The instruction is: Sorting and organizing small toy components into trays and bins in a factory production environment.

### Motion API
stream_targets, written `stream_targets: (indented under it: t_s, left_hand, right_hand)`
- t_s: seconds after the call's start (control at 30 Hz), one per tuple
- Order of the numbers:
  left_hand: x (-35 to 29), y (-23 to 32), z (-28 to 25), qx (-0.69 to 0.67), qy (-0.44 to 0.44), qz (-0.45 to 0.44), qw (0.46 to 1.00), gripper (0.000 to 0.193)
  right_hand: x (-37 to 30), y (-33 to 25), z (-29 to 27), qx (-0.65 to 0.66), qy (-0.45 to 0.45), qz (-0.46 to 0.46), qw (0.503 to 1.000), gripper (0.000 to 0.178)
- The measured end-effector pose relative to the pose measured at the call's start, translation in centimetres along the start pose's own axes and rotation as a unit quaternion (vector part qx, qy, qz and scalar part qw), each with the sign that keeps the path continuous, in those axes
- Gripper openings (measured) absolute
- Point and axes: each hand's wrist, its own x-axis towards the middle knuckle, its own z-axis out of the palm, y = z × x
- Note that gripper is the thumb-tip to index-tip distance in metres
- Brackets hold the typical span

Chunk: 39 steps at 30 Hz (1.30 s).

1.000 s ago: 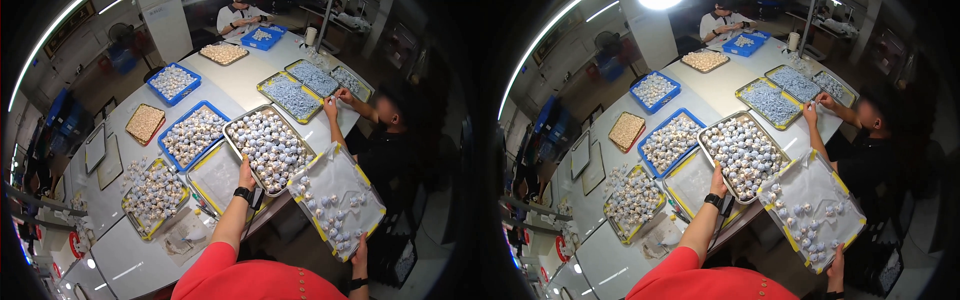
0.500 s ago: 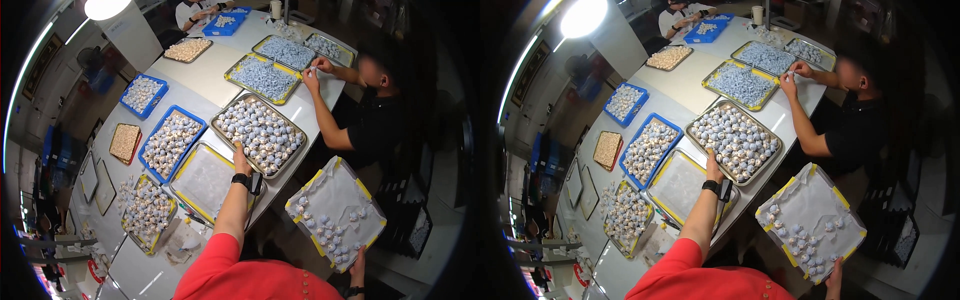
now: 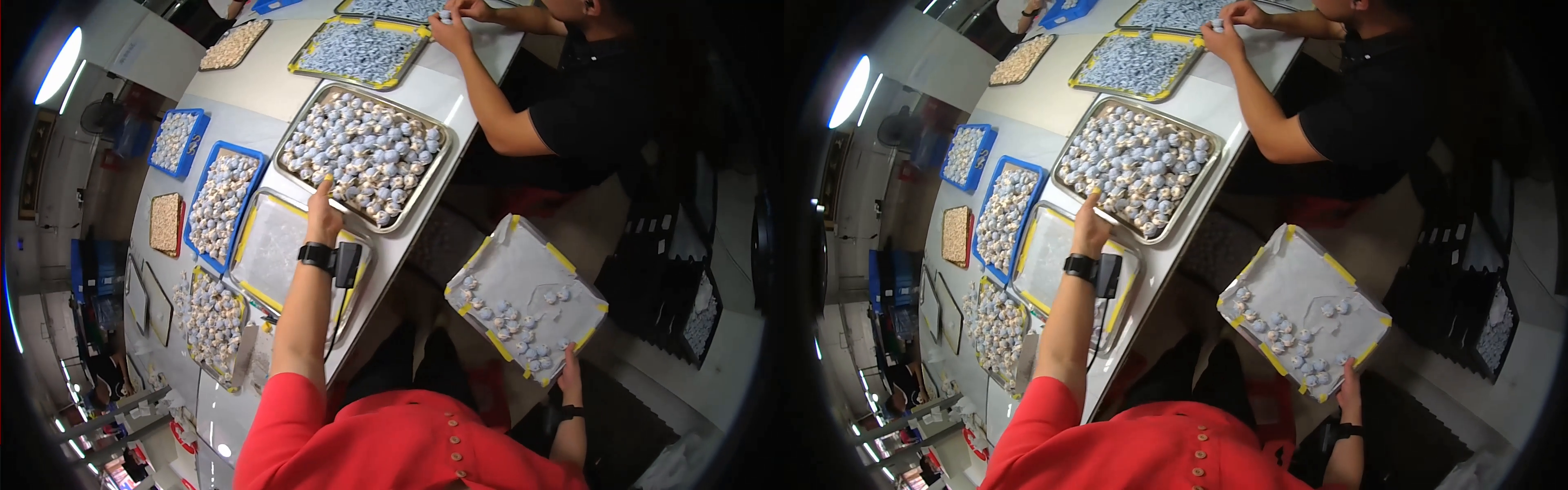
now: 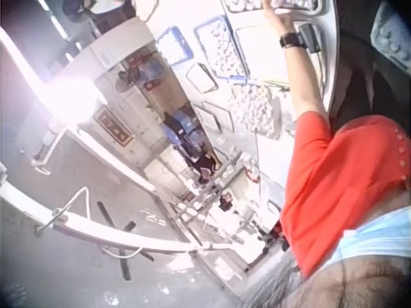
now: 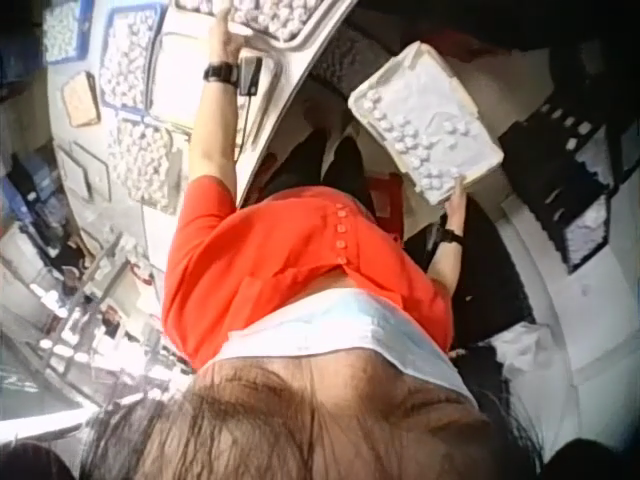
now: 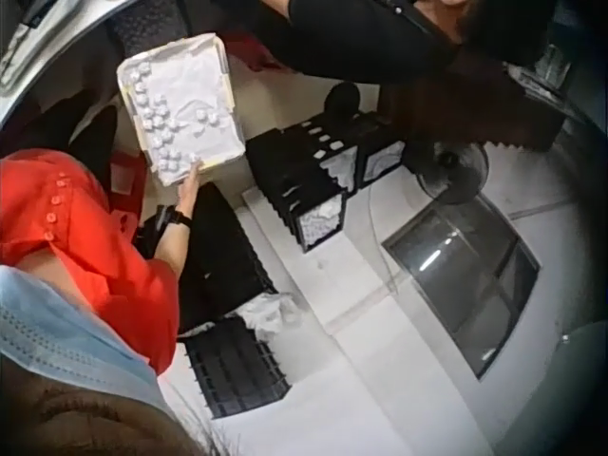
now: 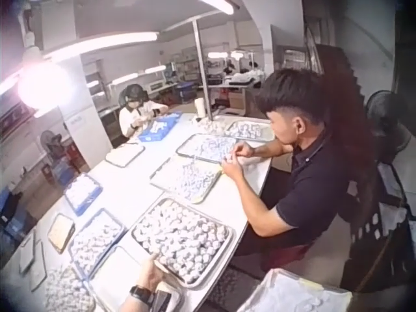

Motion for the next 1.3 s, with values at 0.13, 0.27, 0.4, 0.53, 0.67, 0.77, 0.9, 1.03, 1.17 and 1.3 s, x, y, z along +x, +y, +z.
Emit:
stream_targets:
  t_s: [0.13,0.27,0.4,0.53,0.67,0.77,0.9,1.03,1.17,1.3]
  left_hand:
    - [-5.8,0.9,4.3,0.299,0.181,0.056,0.935,0.043]
    - [-13.4,-0.1,6.0,0.365,0.069,0.188,0.909,0.053]
    - [-18.3,-2.6,5.2,0.475,0.021,0.283,0.833,0.050]
    - [-21.0,-2.4,4.0,0.489,0.055,0.261,0.831,0.049]
    - [-22.5,-0.4,2.7,0.444,0.059,0.220,0.866,0.046]
    - [-23.4,0.3,1.7,0.445,0.062,0.233,0.862,0.045]
    - [-25.9,2.3,0.2,0.442,0.110,0.230,0.860,0.043]
    - [-28.0,3.1,-1.0,0.419,0.147,0.231,0.866,0.041]
    - [-30.5,4.4,-2.5,0.403,0.189,0.219,0.868,0.038]
    - [-32.1,4.5,-3.4,0.386,0.206,0.206,0.875,0.037]
  right_hand:
    - [6.6,7.5,-2.8,0.008,0.005,0.044,0.999,0.061]
    - [12.6,15.0,-4.9,-0.034,0.072,0.079,0.994,0.067]
    - [19.5,21.4,-7.0,-0.041,0.088,0.094,0.991,0.069]
    - [23.0,21.1,-5.0,-0.127,0.094,0.061,0.986,0.074]
    - [23.6,20.9,-2.9,-0.159,0.104,0.032,0.981,0.069]
    - [24.5,22.3,-4.3,-0.182,0.128,0.056,0.973,0.074]
    - [23.0,20.0,1.1,-0.292,0.154,0.056,0.942,0.076]
    - [24.1,18.5,2.8,-0.335,0.165,0.077,0.924,0.075]
    - [22.1,16.8,7.7,-0.412,0.180,0.050,0.892,0.070]
    - [22.3,16.3,10.3,-0.484,0.194,0.013,0.853,0.053]
